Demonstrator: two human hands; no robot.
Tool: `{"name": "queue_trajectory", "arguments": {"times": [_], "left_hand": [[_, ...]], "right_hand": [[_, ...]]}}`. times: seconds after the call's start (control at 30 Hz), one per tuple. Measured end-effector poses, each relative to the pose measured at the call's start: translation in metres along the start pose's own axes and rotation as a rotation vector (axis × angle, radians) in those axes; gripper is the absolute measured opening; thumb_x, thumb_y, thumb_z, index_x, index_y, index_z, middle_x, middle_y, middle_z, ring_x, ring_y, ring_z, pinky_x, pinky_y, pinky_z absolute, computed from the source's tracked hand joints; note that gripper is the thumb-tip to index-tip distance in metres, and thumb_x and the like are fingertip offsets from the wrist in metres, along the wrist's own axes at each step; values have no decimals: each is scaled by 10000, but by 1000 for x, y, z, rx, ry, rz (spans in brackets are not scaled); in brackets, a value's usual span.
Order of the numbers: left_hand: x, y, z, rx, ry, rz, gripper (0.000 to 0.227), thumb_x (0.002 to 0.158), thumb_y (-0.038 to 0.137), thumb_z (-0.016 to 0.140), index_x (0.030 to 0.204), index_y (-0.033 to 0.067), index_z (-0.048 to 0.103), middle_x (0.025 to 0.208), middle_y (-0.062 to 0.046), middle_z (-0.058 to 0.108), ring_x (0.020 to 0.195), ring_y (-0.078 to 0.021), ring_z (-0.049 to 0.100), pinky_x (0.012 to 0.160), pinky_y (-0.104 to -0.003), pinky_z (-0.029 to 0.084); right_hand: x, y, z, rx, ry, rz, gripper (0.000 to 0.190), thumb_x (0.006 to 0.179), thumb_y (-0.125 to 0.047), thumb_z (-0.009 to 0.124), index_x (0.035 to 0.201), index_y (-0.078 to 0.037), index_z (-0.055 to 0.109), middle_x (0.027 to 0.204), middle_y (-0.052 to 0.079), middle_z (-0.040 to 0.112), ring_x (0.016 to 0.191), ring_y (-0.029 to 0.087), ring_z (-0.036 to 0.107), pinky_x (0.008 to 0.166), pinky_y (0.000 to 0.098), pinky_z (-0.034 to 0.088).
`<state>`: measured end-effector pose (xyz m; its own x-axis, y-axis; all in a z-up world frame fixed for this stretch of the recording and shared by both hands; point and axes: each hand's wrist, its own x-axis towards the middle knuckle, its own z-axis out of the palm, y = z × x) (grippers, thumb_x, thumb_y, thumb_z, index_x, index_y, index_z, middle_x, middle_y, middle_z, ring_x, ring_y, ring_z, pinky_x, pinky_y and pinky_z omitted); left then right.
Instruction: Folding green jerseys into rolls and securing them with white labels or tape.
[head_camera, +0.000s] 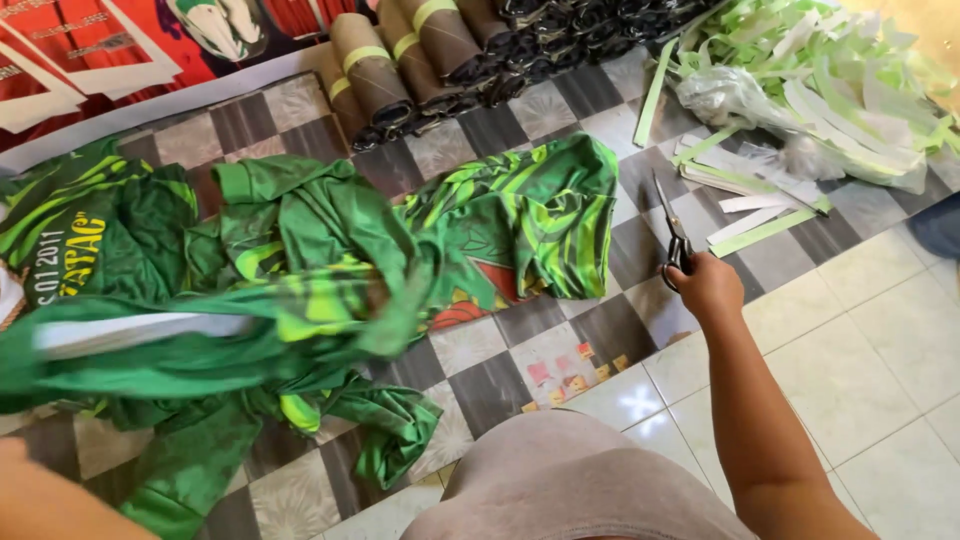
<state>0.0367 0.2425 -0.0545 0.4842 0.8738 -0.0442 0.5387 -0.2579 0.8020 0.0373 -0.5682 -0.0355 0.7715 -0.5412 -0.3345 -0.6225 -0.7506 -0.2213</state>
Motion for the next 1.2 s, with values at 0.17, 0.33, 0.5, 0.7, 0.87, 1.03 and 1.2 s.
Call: {"name": "queue_trajectory", "arguments": {"times": [0.17, 0.33, 0.5, 0.7, 0.87, 1.03, 1.2], "left_hand": [[-40, 14, 12, -60, 87, 332, 428, 1028, 296, 687, 1328, 170, 409, 1251, -133, 459, 1139, -342, 473, 938, -480, 361], [-157, 53, 43, 154, 17, 368, 644, 887, 276, 739, 1410, 180, 375, 1327, -167, 490, 1225, -339, 471, 1040, -484, 321], [-214, 67, 94, 52, -215, 741, 284, 853, 74, 682, 1124, -2, 645, 1121, -232, 604, 1165, -386, 522, 1042, -452, 356], [-268, 74, 159, 383, -449, 861, 500, 743, 356, 742, 1162, 103, 637, 1077, -109, 653, 1039, -297, 611, 903, -442, 470], [-240, 46, 165, 493, -437, 860, 316, 846, 379, 667, 1039, 131, 697, 930, -51, 672, 915, -237, 659, 815, -369, 521], [-223, 44, 45, -84, -368, 387, 280, 965, 260, 546, 1095, 36, 653, 981, -20, 660, 913, -104, 530, 823, -281, 424], [-213, -68, -27, -780, -359, -34, 302, 941, 91, 517, 1241, 108, 544, 1184, -26, 597, 1074, -121, 544, 972, -272, 423]], "right_hand": [[66, 14, 21, -182, 162, -153, 425, 874, -399, 660, 1080, -27, 656, 966, 189, 695, 961, 368, 661, 822, 445, 520], [170, 34, 45, -238, 268, -306, 438, 780, -369, 753, 1120, -101, 684, 967, 148, 664, 919, 371, 668, 766, 437, 549], [167, 20, 43, -263, 409, -418, 389, 755, -372, 758, 1060, -132, 722, 950, 133, 651, 900, 359, 644, 787, 420, 521], [113, -67, 64, 25, 532, -877, 395, 823, -337, 733, 1170, -161, 668, 1126, 77, 613, 1031, 316, 585, 826, 432, 488], [130, -80, 62, -273, 295, -791, 642, 707, -456, 727, 1280, -196, 600, 1053, 47, 685, 1048, 267, 602, 995, 443, 391], [123, -31, -15, 309, 5, -794, 331, 753, -100, 729, 1080, -107, 675, 1048, 38, 619, 923, 179, 580, 826, 280, 411], [110, 71, -66, 723, -403, -884, 240, 802, 145, 531, 980, 35, 648, 1101, 198, 694, 1042, 304, 656, 831, 376, 529]]}}
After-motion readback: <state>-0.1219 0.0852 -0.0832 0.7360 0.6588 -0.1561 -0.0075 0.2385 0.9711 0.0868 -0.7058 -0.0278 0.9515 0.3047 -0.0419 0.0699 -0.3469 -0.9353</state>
